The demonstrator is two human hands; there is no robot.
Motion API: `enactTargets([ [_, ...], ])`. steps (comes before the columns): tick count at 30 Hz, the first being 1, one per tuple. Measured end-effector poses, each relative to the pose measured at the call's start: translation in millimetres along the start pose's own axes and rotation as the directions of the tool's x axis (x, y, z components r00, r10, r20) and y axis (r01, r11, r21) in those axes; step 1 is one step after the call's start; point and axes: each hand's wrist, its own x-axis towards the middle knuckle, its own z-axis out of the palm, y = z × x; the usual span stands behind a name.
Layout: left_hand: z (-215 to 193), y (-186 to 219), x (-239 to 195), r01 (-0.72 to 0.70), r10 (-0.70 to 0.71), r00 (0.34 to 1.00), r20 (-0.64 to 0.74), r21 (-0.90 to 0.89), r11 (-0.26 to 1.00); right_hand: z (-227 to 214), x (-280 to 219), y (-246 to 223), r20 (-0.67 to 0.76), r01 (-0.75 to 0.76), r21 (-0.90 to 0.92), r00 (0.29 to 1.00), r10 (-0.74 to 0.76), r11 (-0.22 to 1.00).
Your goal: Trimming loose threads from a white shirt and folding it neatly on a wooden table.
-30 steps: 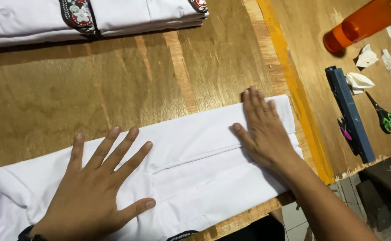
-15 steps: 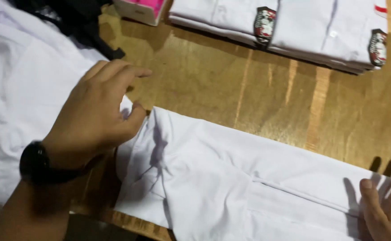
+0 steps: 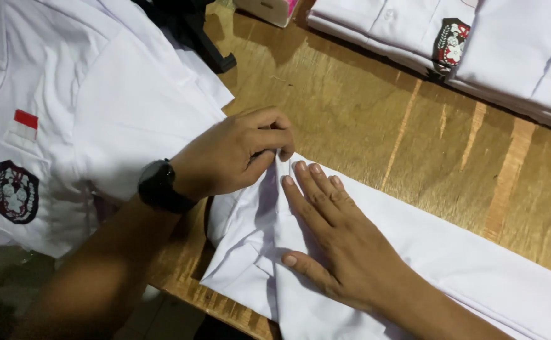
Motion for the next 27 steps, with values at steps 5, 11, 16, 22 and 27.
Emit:
enactTargets([
  [5,-3.1,2.1,-2.1,0.063,-0.052,0.982,-0.183,0.052,0.997,25.6,6.2,-4.2,-0.101,-0.014,-0.373,0.995,-0.025,0.928],
  [11,27.1,45.2,2.5,-0.162,0.178,0.976,-0.125,0.127,0.979,15.6,-2.4,4.3,-0.090,-0.032,-0.033,0.996,0.029,0.999],
  [16,40.3,25.3,4.2,0.269,-0.173,0.957,-0.234,0.488,0.831,-0.2,-11.3,14.3,-0.317,-0.267,-0.006,0.914,0.251,0.964],
  [22,20.9,15.3,14.7,0.399,-0.427,0.900,0.083,0.234,0.887,-1.5,0.4,57.2,-0.306,-0.466,-0.238,0.868,0.390,0.852],
  [27,17.6,13.1,9.8,0.456,-0.468,0.881,0.063,0.146,0.878,3.2,-6.2,61.2,-0.386,-0.488,-0.205,0.837,0.387,0.849],
])
